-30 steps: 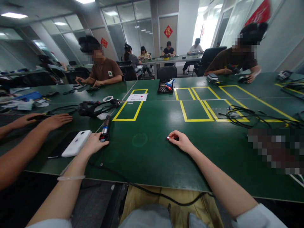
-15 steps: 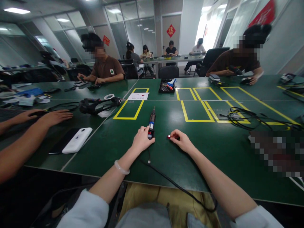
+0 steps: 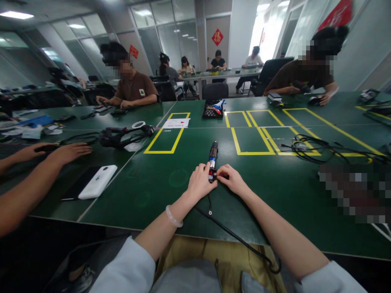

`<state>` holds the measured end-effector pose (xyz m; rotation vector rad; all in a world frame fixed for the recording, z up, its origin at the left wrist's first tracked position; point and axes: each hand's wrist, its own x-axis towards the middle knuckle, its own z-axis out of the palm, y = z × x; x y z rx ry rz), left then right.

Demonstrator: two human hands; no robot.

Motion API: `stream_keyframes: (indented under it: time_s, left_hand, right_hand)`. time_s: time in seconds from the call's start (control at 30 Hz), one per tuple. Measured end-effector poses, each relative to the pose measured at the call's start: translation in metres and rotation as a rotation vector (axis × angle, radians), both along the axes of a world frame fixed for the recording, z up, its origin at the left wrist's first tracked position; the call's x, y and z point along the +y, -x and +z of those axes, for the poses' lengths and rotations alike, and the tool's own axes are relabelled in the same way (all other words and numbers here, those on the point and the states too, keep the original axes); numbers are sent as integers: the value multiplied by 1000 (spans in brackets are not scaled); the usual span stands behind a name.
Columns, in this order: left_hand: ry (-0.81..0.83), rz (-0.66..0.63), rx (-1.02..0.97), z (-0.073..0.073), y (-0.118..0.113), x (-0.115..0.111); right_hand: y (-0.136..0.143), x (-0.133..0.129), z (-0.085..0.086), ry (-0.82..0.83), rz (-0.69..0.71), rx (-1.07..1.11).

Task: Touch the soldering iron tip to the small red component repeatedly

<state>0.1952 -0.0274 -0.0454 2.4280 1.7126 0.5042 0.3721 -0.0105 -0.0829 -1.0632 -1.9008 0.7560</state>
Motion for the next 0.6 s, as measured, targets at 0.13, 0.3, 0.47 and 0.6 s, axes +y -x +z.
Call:
stream_keyframes:
  time_s: [0.13,0.3,0.47,0.6]
  left_hand:
    - [-19,1,24,1,-4,2]
    - [-30,63,63,2,-14,6]
    - [-38,71,113,3,-10,9]
    - [-53,57,189,6,14,6]
  right_hand:
    - [-3,-2,5,36,-22,16]
    - [-5,-5,9,47,-43,30]
    - [-3,-6,8,111,-8,71]
    - [-5,-5,7,116,-6,61]
